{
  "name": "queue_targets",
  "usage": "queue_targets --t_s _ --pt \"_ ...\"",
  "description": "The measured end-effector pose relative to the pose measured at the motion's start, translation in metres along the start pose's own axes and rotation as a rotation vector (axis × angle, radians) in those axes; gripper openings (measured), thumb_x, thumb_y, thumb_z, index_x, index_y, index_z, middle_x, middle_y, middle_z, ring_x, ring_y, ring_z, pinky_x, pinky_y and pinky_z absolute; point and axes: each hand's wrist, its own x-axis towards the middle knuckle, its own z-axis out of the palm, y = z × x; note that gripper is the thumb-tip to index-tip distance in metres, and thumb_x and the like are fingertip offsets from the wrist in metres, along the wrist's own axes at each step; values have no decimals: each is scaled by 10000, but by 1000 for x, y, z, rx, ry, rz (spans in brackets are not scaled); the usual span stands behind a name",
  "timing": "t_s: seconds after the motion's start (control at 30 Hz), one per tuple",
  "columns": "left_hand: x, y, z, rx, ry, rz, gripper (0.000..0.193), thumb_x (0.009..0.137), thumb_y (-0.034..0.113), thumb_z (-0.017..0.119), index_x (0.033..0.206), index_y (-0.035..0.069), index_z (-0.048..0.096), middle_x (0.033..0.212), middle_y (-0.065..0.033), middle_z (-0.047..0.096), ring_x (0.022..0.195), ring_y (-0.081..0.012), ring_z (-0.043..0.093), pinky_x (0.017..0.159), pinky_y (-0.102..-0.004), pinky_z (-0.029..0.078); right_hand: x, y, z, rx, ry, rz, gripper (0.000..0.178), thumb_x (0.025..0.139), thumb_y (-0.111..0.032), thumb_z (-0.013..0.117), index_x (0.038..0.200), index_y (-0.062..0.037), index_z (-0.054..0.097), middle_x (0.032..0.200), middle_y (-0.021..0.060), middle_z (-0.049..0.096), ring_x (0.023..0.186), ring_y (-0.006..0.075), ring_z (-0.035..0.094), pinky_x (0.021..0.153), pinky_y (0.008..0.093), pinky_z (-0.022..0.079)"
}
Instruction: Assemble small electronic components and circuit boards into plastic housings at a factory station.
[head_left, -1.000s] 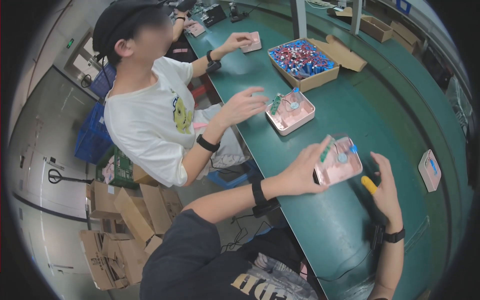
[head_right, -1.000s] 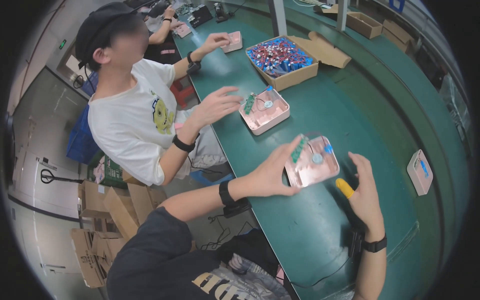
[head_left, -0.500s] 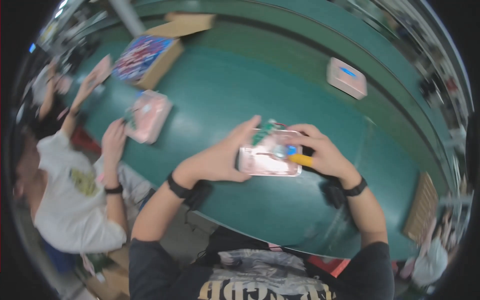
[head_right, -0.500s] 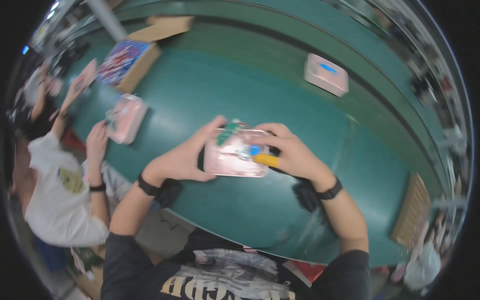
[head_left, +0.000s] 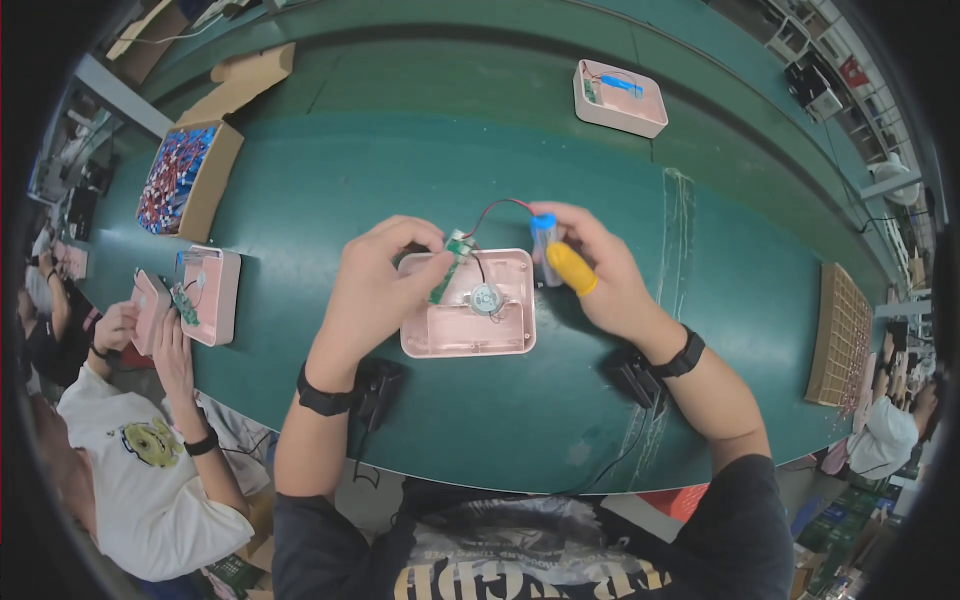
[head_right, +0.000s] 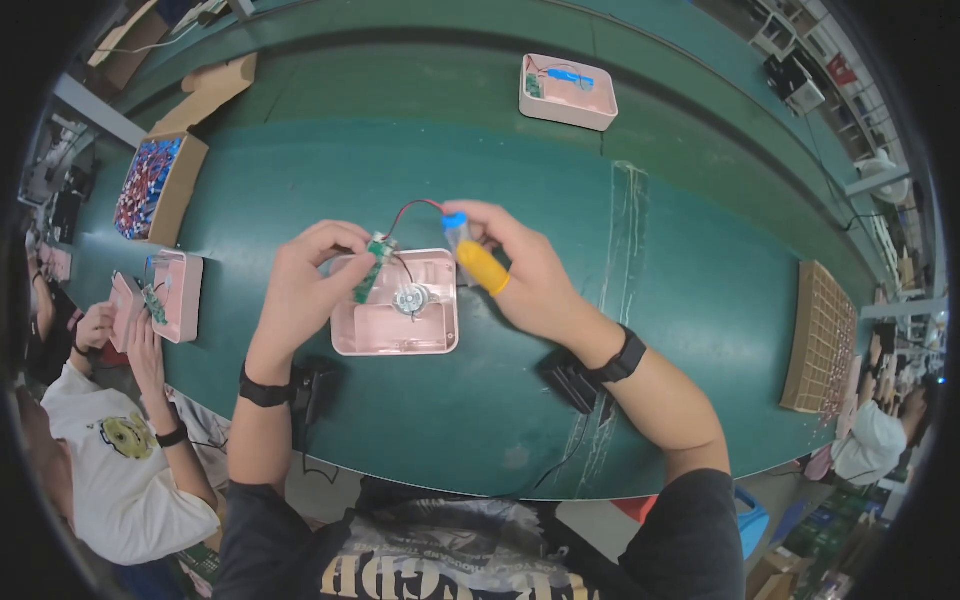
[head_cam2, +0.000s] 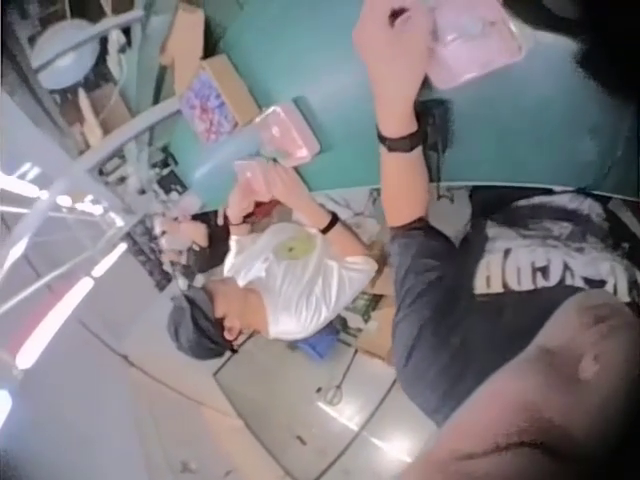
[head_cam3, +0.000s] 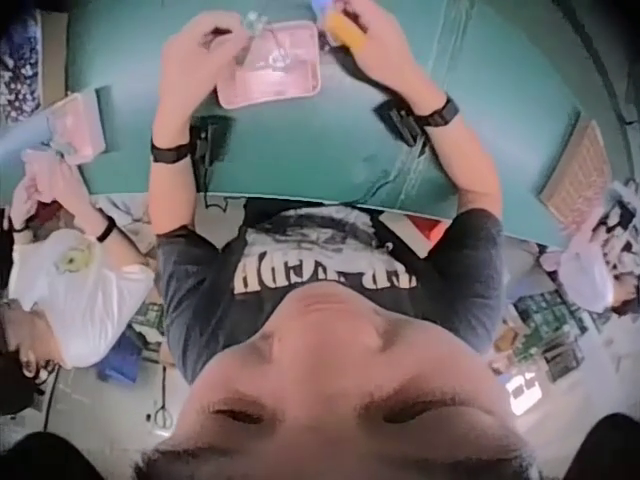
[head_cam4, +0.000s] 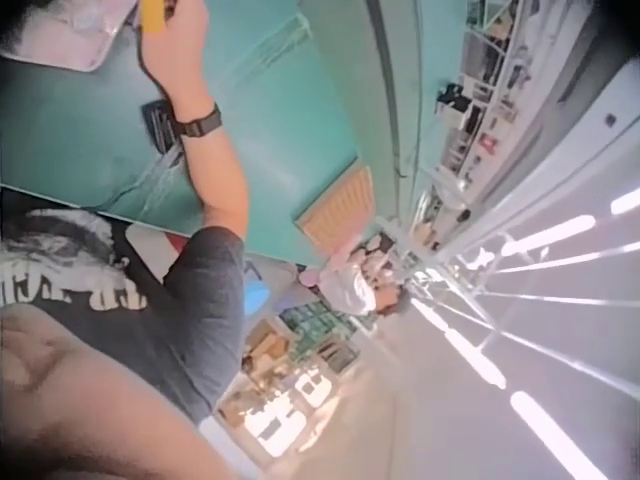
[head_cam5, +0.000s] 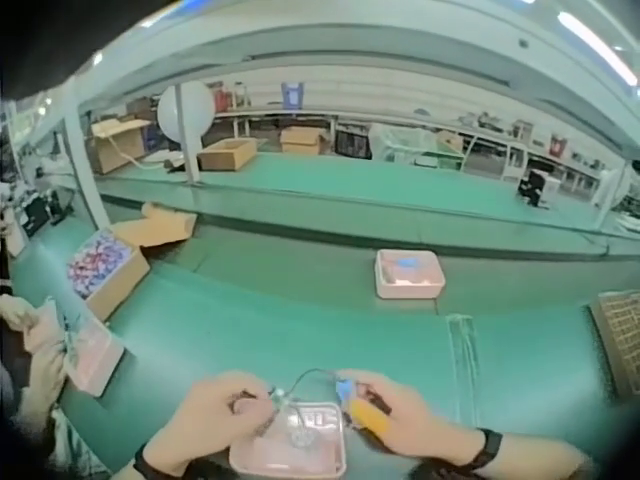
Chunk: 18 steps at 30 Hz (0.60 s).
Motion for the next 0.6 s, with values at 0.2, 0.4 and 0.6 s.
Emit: queue_targets --t_s 0.2,0.4,0.6 --pt "1 -21 -7 -237 -85 -202 61 906 44 709 926 -14 711 1138 -84 696 971 -132 655 891 -287 522 13 10 -5 -445 60 -107 385 983 -100 651 1364 -63 606 1277 145 637 1176 282 618 956 360 506" --pt "0 -18 -1 -201 -162 -109 48 893 56 725 910 11 730 1196 -66 697 1207 -224 590 1038 -356 466 15 0 -8 -683 -4 -629 391 906 -90 727 1295 -95 688 1350 146 621 1211 330 605 974 422 507" --pt "-4 -29 -3 -218 -293 -22 68 886 87 745 926 32 746 1279 -58 682 1406 -297 441 1131 -419 392 19 -16 10 -774 -183 -655 375 824 -120 811 1192 -100 740 1340 140 635 1212 360 610 966 451 511"
